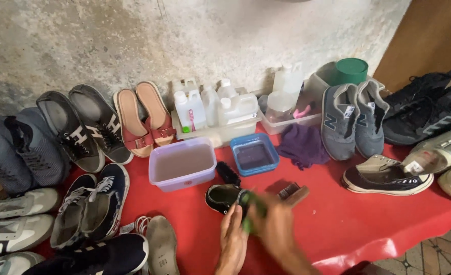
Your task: Cleaning a black and white sneaker using a brush, cleaning solution, and a cloth.
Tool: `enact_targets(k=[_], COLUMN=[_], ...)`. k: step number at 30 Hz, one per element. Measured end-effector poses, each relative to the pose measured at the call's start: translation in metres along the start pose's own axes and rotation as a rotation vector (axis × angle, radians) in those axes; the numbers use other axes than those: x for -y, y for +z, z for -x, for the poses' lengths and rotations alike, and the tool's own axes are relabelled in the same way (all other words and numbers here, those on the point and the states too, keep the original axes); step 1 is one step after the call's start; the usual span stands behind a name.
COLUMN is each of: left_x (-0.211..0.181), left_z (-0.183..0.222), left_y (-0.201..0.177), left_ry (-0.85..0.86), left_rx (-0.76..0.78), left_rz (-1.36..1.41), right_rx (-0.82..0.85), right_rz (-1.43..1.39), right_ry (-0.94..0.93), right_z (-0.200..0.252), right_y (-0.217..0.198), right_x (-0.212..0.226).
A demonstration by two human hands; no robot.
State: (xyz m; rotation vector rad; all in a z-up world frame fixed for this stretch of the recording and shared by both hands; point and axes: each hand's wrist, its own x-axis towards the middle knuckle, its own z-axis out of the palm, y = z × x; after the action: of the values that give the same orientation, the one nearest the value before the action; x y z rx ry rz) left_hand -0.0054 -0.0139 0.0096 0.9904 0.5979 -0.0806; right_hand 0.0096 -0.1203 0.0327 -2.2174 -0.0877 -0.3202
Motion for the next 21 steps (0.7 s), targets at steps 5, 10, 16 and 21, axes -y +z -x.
enact_targets(k=[5, 10, 16, 21], left_x=[-0.003, 0.000, -0.015, -0.007], left_z=[0.000, 0.000, 0.010, 0.000], left_y=[0.000, 0.005, 0.009, 0.007], left_ry=[0.027, -0.026, -0.074, -0.050], left_rx=[-0.009, 0.063, 0.015, 0.047], left_rz=[0.075, 0.344, 0.227, 0.438], right_rx=[-0.015, -0.007, -0.018, 0.029], right_rz=[0.050, -0.003, 0.102, 0.090], right_ry=[-0.008, 0.073, 0.048, 0.166], right_z=[0.016, -0.008, -0.001, 0.013], right_y=[0.001, -0.015, -0.010, -0.012], right_x=[0.000, 0.003, -0.013, -0.007])
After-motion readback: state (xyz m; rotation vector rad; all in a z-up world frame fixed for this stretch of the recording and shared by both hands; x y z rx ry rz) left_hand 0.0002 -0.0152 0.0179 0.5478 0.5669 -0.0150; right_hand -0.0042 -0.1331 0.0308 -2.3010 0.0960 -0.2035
